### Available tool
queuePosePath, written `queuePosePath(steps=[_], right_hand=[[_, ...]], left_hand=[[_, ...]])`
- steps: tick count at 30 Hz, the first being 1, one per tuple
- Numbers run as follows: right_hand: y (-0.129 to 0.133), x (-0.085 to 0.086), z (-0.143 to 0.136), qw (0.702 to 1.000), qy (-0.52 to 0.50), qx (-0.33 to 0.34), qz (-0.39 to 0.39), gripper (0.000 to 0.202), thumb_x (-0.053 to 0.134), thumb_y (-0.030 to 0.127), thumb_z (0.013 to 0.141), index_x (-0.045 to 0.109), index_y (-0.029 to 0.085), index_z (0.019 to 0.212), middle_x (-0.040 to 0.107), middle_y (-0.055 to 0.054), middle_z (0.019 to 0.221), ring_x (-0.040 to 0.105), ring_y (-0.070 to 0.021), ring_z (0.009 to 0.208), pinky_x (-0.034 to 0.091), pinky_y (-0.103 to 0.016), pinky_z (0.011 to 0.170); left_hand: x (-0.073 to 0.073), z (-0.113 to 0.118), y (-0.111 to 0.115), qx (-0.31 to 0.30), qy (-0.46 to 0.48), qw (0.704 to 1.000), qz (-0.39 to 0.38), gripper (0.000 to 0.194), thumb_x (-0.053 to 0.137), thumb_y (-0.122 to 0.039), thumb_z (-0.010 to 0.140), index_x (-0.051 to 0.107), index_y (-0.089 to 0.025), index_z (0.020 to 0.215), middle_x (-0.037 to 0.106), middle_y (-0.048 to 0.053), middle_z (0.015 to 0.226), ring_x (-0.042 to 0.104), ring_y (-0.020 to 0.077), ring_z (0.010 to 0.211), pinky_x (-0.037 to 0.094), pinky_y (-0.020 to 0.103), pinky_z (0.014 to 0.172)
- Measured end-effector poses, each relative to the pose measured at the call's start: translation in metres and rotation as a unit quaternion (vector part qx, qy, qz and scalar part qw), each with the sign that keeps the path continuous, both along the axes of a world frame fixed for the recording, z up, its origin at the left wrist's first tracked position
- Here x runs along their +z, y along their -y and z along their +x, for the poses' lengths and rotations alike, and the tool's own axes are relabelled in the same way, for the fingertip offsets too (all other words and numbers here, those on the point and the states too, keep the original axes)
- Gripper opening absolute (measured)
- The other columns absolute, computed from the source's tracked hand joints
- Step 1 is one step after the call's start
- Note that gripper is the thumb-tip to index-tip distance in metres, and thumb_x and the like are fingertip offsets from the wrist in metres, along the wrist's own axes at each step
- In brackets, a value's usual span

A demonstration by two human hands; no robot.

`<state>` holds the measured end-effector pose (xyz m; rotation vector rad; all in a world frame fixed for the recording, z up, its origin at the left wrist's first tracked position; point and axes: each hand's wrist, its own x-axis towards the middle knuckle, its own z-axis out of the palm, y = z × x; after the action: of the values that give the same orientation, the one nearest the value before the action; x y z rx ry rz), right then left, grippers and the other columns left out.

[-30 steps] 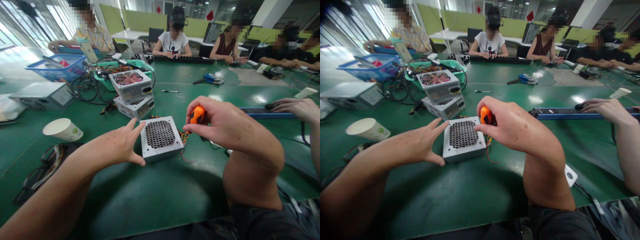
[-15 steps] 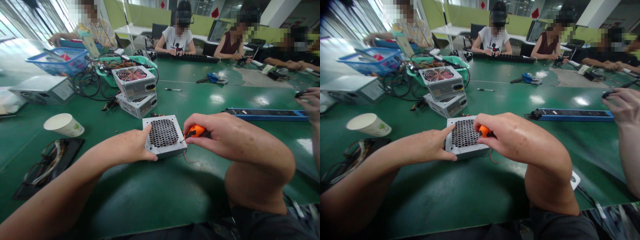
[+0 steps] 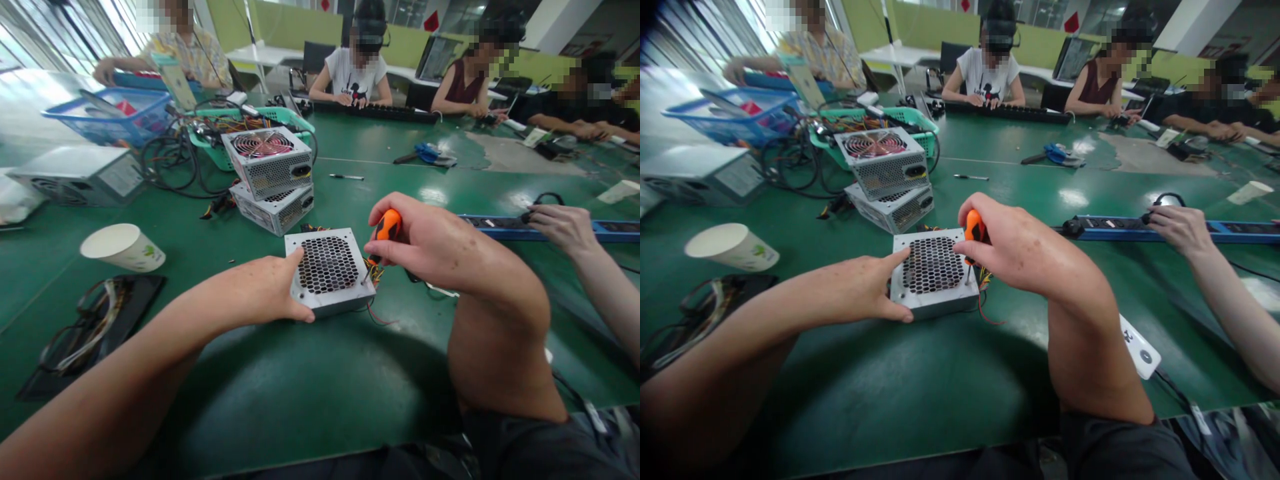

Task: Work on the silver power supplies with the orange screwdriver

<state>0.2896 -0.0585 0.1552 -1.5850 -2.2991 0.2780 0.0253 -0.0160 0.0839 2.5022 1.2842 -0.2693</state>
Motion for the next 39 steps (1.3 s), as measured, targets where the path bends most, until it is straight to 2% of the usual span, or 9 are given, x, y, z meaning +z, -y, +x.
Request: queuePosePath(steps=[4, 9, 11, 14, 18, 23, 30, 34, 39], right_hand=[[0.005, 0.002, -0.001, 1.000, -0.006, 0.016, 0.004, 0.024, 0.070, 0.037, 0.090, 0.063, 0.023, 0.107, 0.071, 0.001, 0.086, 0.062, -0.0159, 0.069, 0.044, -0.028, 0.064], [0.025, 0.009, -0.005, 0.991, 0.024, 0.125, -0.035, 0.014, 0.063, 0.028, 0.096, 0.064, 0.027, 0.109, 0.074, 0.004, 0.091, 0.067, -0.0134, 0.075, 0.043, -0.026, 0.067], [0.028, 0.010, -0.006, 0.988, 0.036, 0.143, -0.042, 0.014, 0.062, 0.027, 0.096, 0.065, 0.027, 0.110, 0.075, 0.004, 0.093, 0.067, -0.0132, 0.076, 0.043, -0.026, 0.068], [0.020, 0.009, -0.005, 0.995, 0.032, 0.087, -0.026, 0.013, 0.066, 0.032, 0.094, 0.066, 0.026, 0.105, 0.073, 0.004, 0.086, 0.065, -0.0136, 0.070, 0.042, -0.026, 0.063], [0.003, 0.004, 0.001, 1.000, 0.003, 0.002, 0.001, 0.022, 0.074, 0.041, 0.086, 0.067, 0.023, 0.095, 0.071, 0.003, 0.077, 0.061, -0.0140, 0.063, 0.043, -0.028, 0.060], [0.001, 0.004, 0.009, 0.999, -0.006, 0.018, -0.041, 0.023, 0.073, 0.045, 0.086, 0.069, 0.025, 0.096, 0.073, 0.003, 0.079, 0.063, -0.0150, 0.065, 0.045, -0.029, 0.061], [0.014, 0.003, 0.005, 0.999, -0.005, 0.001, -0.044, 0.030, 0.070, 0.042, 0.089, 0.065, 0.025, 0.113, 0.077, 0.000, 0.094, 0.070, -0.0196, 0.076, 0.050, -0.033, 0.068], [0.020, 0.005, 0.004, 0.998, 0.007, 0.028, -0.047, 0.029, 0.067, 0.040, 0.092, 0.063, 0.024, 0.116, 0.076, -0.001, 0.097, 0.070, -0.0195, 0.079, 0.050, -0.032, 0.070], [0.023, 0.011, 0.003, 0.998, 0.034, 0.039, -0.025, 0.020, 0.066, 0.035, 0.093, 0.063, 0.024, 0.111, 0.074, 0.001, 0.090, 0.067, -0.0172, 0.074, 0.046, -0.029, 0.066]], left_hand=[[0.005, 0.001, -0.001, -0.004, -0.014, 1.000, -0.026, 0.107, 0.075, -0.071, 0.069, 0.039, -0.015, 0.153, 0.072, 0.020, 0.128, 0.071, 0.0391, 0.113, 0.055, 0.041, 0.087], [0.005, 0.001, -0.002, 0.000, -0.012, 0.999, -0.036, 0.105, 0.075, -0.070, 0.068, 0.039, -0.018, 0.152, 0.072, 0.018, 0.130, 0.071, 0.0380, 0.115, 0.054, 0.040, 0.090], [0.005, 0.001, -0.002, 0.000, -0.005, 0.999, -0.043, 0.105, 0.076, -0.070, 0.068, 0.039, -0.018, 0.152, 0.072, 0.018, 0.130, 0.071, 0.0375, 0.114, 0.054, 0.040, 0.090], [0.006, 0.002, -0.002, 0.001, -0.001, 0.999, -0.045, 0.106, 0.076, -0.069, 0.068, 0.039, -0.017, 0.152, 0.072, 0.018, 0.130, 0.071, 0.0377, 0.114, 0.053, 0.040, 0.091], [0.012, 0.005, 0.001, 0.008, -0.011, 0.999, -0.042, 0.107, 0.080, -0.066, 0.068, 0.039, -0.014, 0.152, 0.070, 0.021, 0.132, 0.069, 0.0391, 0.119, 0.053, 0.041, 0.093], [0.017, 0.005, 0.003, 0.005, -0.012, 0.999, -0.046, 0.102, 0.082, -0.064, 0.070, 0.040, -0.016, 0.150, 0.072, 0.019, 0.126, 0.071, 0.0378, 0.112, 0.054, 0.040, 0.087], [0.018, 0.004, 0.003, 0.004, 0.001, 0.999, -0.049, 0.100, 0.085, -0.060, 0.068, 0.042, -0.019, 0.148, 0.073, 0.016, 0.125, 0.072, 0.0370, 0.109, 0.054, 0.040, 0.086], [0.016, 0.004, 0.000, 0.005, 0.007, 0.998, -0.055, 0.099, 0.084, -0.059, 0.069, 0.043, -0.018, 0.149, 0.072, 0.017, 0.129, 0.071, 0.0373, 0.114, 0.054, 0.040, 0.088], [0.008, 0.002, -0.006, -0.003, 0.024, 0.998, -0.056, 0.102, 0.082, -0.061, 0.068, 0.040, -0.018, 0.151, 0.073, 0.016, 0.128, 0.071, 0.0373, 0.115, 0.054, 0.040, 0.089]])
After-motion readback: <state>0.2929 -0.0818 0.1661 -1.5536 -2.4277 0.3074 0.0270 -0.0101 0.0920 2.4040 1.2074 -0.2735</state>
